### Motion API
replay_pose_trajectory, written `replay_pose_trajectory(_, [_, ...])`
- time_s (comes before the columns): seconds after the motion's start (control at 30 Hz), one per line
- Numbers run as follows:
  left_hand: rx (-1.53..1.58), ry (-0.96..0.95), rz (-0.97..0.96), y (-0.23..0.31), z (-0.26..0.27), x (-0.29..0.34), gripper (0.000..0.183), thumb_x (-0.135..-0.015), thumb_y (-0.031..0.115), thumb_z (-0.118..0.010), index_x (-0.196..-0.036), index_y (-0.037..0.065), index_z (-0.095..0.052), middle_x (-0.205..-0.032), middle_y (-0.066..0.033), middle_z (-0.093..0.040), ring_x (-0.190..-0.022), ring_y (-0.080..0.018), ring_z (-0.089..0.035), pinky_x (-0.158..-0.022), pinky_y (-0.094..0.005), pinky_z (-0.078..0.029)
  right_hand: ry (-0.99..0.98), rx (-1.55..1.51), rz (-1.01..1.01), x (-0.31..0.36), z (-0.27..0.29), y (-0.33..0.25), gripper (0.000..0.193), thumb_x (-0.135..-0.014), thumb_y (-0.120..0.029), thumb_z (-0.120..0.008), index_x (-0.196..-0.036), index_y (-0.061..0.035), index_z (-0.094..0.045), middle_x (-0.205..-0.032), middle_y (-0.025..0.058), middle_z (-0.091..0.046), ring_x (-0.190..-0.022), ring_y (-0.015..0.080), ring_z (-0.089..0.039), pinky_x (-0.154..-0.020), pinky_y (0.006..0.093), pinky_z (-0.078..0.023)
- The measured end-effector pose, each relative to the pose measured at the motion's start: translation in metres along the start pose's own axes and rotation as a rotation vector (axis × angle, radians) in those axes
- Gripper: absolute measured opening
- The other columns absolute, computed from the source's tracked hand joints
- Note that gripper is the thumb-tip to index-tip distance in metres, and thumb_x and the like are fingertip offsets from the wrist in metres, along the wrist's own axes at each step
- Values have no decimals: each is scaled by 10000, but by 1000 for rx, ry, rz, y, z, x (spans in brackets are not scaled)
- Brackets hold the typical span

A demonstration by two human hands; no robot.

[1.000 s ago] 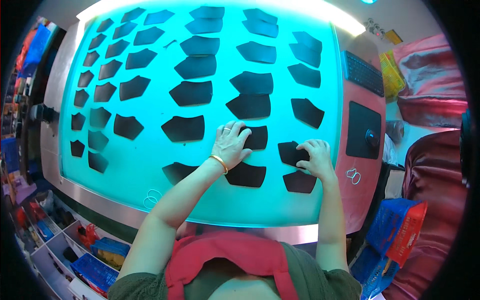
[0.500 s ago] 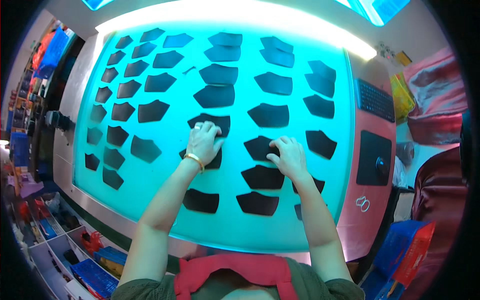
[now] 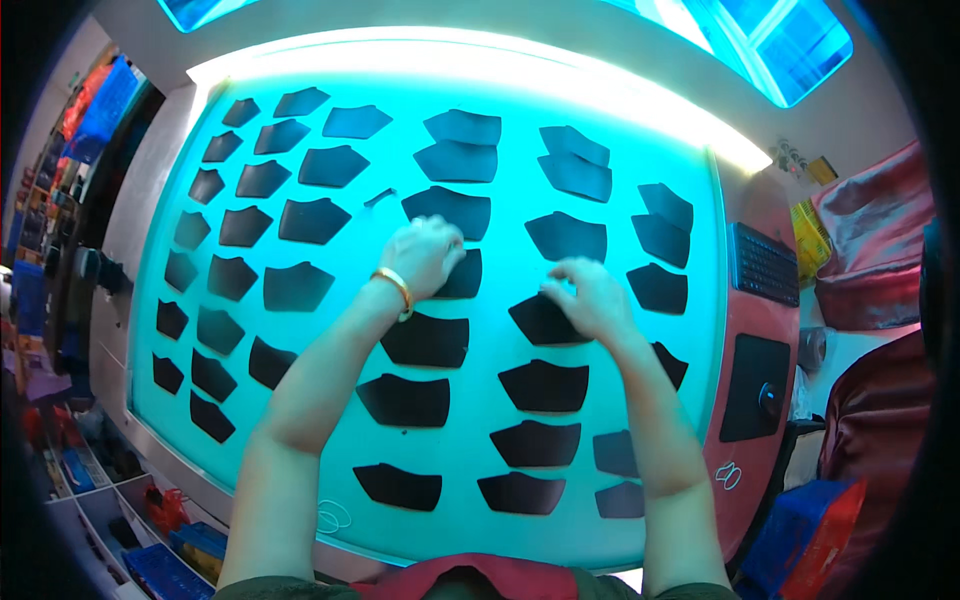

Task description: Arranging and organizing cut leather or synthetic pieces for shoe manufacturing on a light table and using a computer interface.

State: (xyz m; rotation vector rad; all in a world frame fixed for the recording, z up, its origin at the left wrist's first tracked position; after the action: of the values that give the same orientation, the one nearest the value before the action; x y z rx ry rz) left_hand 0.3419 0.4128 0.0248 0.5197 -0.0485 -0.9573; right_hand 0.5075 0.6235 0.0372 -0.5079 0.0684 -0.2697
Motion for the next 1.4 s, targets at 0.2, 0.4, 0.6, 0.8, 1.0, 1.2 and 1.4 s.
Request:
replay_pose_trajectory(0.2, [-179, 304, -119, -39, -21, -80, 235, -859, 209, -661, -1076, 131, -612, -1122, -72, -581, -1087, -310, -539, -930, -420, -432, 172, 88, 193, -142, -8, -9, 197, -858, -182, -656, -1045, -122, -677, -1081, 74, -664, -1010, 284, -628, -847, 400, -503])
replay_pose_trajectory(0.4, [-148, 3, 73, -49, -38, -93, 282, -828, 239, -699, -1071, 130, -604, -1135, -40, -564, -1146, -288, -496, -949, -412, -405, 198, -80, 45, -218, -46, -7, 238, -872, -155, -635, -1109, -157, -662, -1161, 54, -645, -1091, 268, -600, -908, 394, -489])
replay_pose_trajectory(0.6, [-109, 136, 2, -46, -50, -81, 272, -831, 224, -688, -1073, 134, -601, -1149, -30, -539, -1144, -275, -480, -941, -410, -395, 163, 291, 223, -246, -56, -4, 294, -884, -134, -605, -1157, -228, -660, -1234, -26, -627, -1127, 221, -578, -937, 369, -487])
replay_pose_trajectory(0.8, [-100, 142, -45, -56, -36, -69, 303, -822, 217, -697, -1093, 122, -600, -1162, -43, -535, -1153, -274, -477, -948, -407, -392, 206, 262, 146, -246, -36, 18, 331, -891, -194, -606, -1214, -261, -632, -1221, -26, -644, -1107, 237, -602, -901, 398, -511])
replay_pose_trajectory(1.0, [-83, -123, -381, 24, -50, -66, 379, -800, 262, -720, -1127, 115, -596, -1221, -62, -524, -1196, -268, -485, -999, -416, -380, 78, 546, 33, -194, 50, 114, 231, -843, -292, -675, -1068, -252, -708, -1048, 1, -691, -1043, 225, -631, -870, 395, -515])
replay_pose_trajectory(1.2, [47, -66, -316, 69, -94, -81, 486, -780, 355, -738, -1167, 101, -592, -1279, -95, -501, -1266, -289, -434, -1051, -427, -340, 262, 529, 16, -207, 35, 125, 224, -860, -283, -659, -1078, -260, -705, -1032, -11, -686, -1032, 210, -627, -869, 371, -509])
replay_pose_trajectory(1.4, [54, -113, -283, 69, -104, -81, 469, -787, 323, -731, -1176, 109, -581, -1270, -102, -500, -1262, -308, -430, -1036, -436, -334, 314, 306, 162, -152, 16, 113, 253, -843, -285, -675, -1082, -205, -696, -1107, 20, -661, -1069, 250, -596, -897, 382, -498])
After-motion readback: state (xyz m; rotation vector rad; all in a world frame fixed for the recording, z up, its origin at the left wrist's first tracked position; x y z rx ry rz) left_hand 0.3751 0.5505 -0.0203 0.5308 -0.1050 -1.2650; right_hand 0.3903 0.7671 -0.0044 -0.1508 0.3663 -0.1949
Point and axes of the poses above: each hand's wrist, its own x-axis away from the middle knuckle, its own z-axis out of the back of the hand, y = z × x, the point moved 1 cm from there along -x, towards the middle knuckle
